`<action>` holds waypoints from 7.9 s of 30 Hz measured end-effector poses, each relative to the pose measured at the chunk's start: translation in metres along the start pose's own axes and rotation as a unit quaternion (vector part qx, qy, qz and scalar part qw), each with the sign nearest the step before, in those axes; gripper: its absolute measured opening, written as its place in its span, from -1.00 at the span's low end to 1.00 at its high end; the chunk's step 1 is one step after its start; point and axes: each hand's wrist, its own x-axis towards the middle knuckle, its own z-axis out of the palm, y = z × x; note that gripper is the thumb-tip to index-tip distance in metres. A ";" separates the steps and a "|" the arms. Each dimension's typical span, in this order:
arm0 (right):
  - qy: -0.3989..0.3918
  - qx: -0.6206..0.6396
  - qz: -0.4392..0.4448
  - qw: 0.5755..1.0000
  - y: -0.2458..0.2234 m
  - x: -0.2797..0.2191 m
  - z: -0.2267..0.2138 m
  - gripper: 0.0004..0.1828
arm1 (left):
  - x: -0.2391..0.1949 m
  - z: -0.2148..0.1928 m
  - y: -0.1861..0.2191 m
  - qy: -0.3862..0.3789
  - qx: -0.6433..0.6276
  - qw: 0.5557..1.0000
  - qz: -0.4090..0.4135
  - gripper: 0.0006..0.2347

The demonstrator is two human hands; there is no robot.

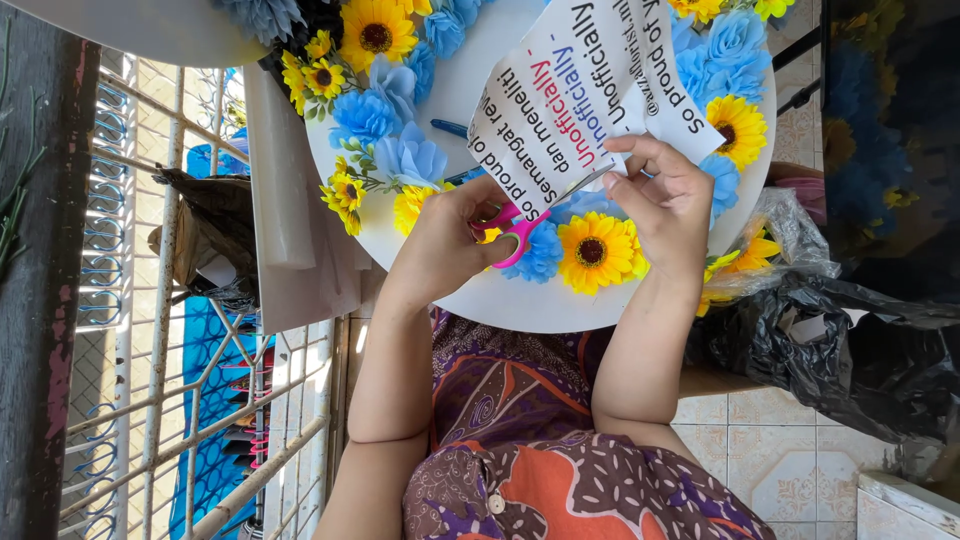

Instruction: Cutting a printed message with scissors and attaching it to a floral wreath

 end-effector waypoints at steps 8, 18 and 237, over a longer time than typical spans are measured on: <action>-0.016 -0.017 0.005 1.000 0.002 0.000 -0.003 -0.71 | 0.003 -0.002 -0.004 -0.026 0.000 0.999 -0.019 -0.62; -0.011 -0.030 0.015 0.999 0.002 0.001 -0.004 -0.69 | 0.005 -0.001 0.001 -0.025 0.024 0.999 -0.012 -0.72; -0.126 -0.348 -0.097 0.924 -0.041 0.015 0.019 -0.73 | 0.020 0.030 -0.035 0.334 -0.180 0.915 0.136 -0.49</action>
